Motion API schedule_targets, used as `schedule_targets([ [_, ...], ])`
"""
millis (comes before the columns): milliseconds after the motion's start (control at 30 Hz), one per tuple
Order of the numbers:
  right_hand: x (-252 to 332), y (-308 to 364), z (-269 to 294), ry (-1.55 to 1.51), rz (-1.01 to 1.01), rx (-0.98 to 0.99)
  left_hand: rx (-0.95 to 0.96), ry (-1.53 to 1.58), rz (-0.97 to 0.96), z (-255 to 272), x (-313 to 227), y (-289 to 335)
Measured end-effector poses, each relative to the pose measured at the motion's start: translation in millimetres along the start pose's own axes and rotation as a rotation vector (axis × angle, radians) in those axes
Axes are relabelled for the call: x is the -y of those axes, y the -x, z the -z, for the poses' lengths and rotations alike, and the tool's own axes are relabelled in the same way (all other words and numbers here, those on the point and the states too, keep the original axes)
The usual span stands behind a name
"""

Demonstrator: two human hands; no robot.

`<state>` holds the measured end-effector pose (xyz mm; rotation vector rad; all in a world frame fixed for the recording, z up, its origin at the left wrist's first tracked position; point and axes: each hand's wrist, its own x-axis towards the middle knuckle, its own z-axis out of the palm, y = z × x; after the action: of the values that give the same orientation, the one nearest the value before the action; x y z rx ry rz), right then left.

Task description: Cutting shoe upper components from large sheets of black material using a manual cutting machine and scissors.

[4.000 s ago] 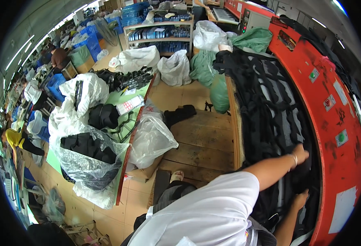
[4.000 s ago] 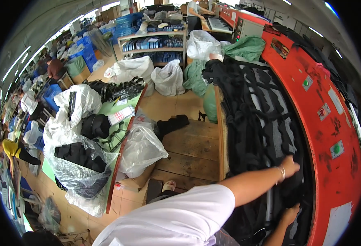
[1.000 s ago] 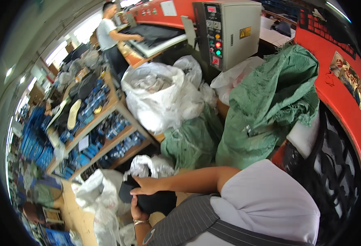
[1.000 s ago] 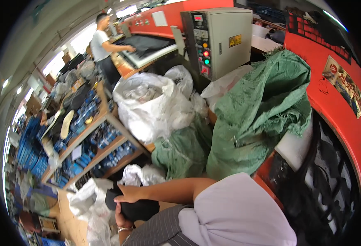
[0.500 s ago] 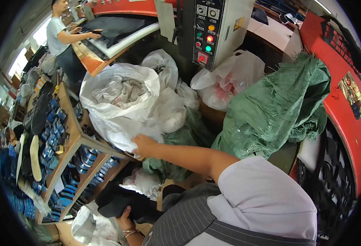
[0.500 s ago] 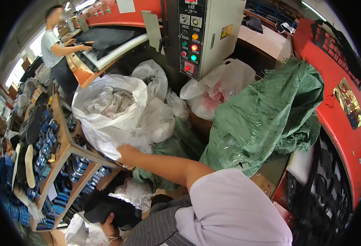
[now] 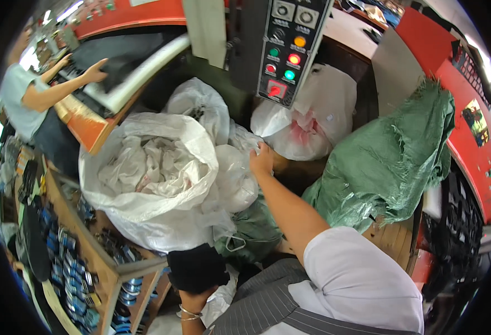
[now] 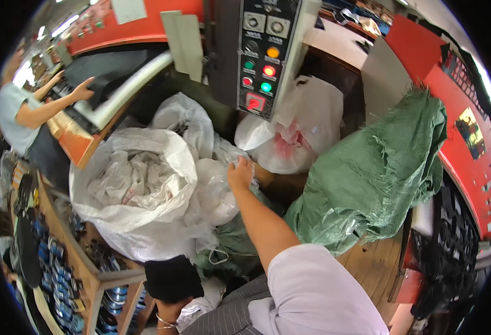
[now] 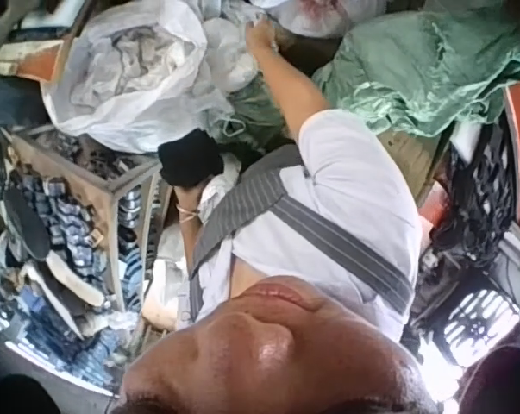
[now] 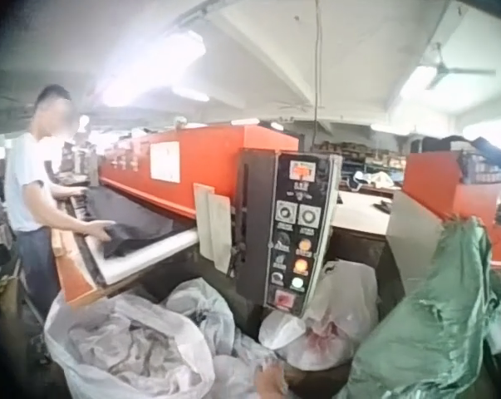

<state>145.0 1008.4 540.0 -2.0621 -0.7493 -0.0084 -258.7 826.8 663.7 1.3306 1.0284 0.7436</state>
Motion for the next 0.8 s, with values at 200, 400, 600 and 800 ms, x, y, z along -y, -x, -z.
schedule_targets([
  [200,-61,-35,-47,0.292,-0.31,0.538,0.064,-0.126,0.212,20,27,-36],
  [400,-83,-61,-105,0.47,-0.242,0.607,0.181,-0.638,-0.081,-2,-10,-103],
  [600,-78,-128,-59,0.183,-0.146,0.531,0.313,-0.87,-0.108,1,-35,-144],
  [800,-76,-145,-19,0.007,-0.107,0.397,0.105,-1.211,-0.359,2,-60,-215],
])
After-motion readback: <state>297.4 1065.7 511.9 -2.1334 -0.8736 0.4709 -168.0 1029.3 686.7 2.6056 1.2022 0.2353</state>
